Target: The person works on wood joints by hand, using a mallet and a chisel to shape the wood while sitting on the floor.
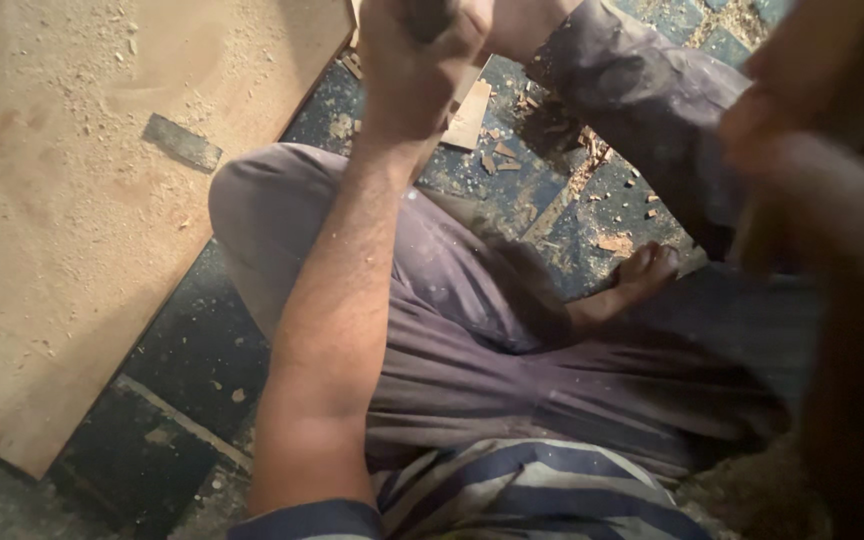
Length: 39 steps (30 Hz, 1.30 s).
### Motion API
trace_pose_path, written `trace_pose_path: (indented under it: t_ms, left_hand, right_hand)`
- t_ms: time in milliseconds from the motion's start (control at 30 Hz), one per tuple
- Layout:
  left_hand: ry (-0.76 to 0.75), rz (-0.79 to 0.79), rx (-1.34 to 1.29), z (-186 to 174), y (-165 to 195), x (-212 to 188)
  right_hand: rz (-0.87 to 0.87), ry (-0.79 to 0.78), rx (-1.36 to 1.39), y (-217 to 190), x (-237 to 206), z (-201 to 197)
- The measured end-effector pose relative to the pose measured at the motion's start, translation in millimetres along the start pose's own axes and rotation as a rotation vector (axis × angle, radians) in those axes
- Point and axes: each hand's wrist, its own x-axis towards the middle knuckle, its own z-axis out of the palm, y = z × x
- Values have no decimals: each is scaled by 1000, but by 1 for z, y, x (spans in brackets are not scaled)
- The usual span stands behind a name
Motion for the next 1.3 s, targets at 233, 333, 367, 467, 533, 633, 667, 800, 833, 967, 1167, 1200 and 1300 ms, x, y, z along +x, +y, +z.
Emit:
trace_pose_path:
  t_ms: [233,333,367,467,533,633,667,800,833,967,1167,1200,1300]
  left_hand:
    - [-2,92,99,0,-2,-6]
    - [-20,118,61,-1,-3,-9]
    - [-17,110,67,-1,-4,-10]
    - [-21,71,21,-3,-5,-12]
    - [-12,10,-87,-3,-6,-12]
    - [26,168,243,-3,-7,-12]
    - [21,181,227,-3,-7,-11]
    - [-25,156,-88,-1,-9,-3]
    - [-44,136,-230,-2,-9,1]
    - [61,28,-59,-15,-13,9]
    - [41,42,-24,-22,-21,3]
    - [35,46,-8,-20,-21,2]
    - [-2,70,-111,-13,-15,1]
  right_hand:
    - [-214,-69,-463,-23,21,16]
    - [-233,-101,-595,-25,30,29]
    - [-236,-115,-631,-26,30,33]
    - [-221,-146,-707,-24,36,42]
    - [-220,-142,-696,-20,36,42]
    - [-422,91,-370,-8,27,28]
    - [-384,96,-252,-3,22,22]
    - [-144,123,53,11,-3,6]
    - [-85,123,90,13,-5,5]
    - [8,117,136,10,-7,1]
    - [32,70,55,11,-10,-1]
    - [7,76,67,14,-12,0]
    - [-33,100,78,19,-11,1]
